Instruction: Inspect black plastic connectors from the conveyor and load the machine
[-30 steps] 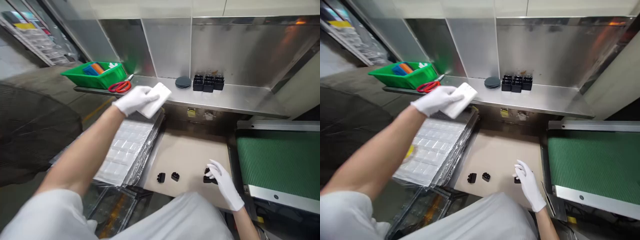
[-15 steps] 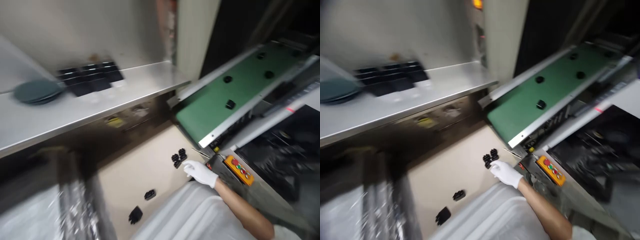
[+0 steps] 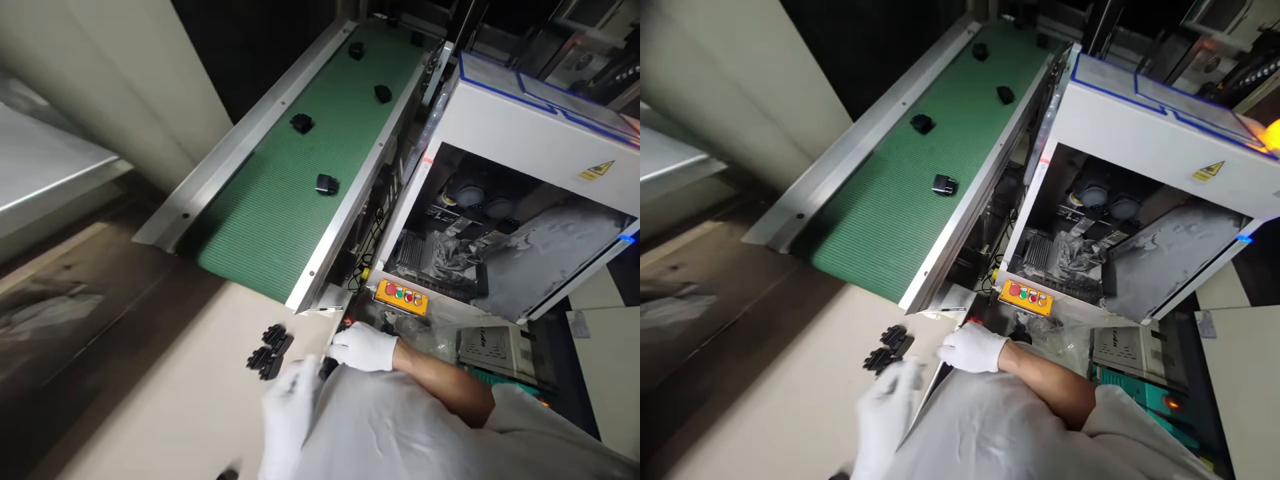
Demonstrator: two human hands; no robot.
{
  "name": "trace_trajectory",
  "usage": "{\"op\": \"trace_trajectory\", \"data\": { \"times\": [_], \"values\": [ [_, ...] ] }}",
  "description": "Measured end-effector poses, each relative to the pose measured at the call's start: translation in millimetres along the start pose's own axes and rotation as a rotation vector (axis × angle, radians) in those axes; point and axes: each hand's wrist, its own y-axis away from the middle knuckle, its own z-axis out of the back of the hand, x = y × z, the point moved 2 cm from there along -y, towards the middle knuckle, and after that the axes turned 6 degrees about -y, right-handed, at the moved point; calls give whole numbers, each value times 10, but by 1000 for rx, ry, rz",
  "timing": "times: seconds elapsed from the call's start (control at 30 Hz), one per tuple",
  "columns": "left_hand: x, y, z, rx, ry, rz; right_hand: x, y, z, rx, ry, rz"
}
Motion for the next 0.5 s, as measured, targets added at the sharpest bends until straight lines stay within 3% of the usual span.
{"op": "trace_trajectory", "data": {
  "times": [0.13,0.23,0.27,0.3,0.4,0.43,0.5],
  "values": [
    [-395,-371,-615,79,51,-79,-240,213,710,-5,-105,-86],
    [-811,-715,-952,128,-30,-73,-547,661,1581,103,-375,-151],
    [-993,-848,-1070,125,-30,-54,-717,867,1932,21,-459,-159],
    [-1202,-1001,-1208,114,-12,-39,-933,1094,2297,-158,-526,-170],
    [-1952,-1606,-1795,68,98,-94,-1736,1829,3280,-1107,-474,-183],
    [-2220,-1852,-2048,78,140,-150,-1998,2010,3501,-1315,-433,-203],
    [-2728,-2362,-2590,171,218,-296,-2430,2154,3815,-1445,-425,-236]
  ]
}}
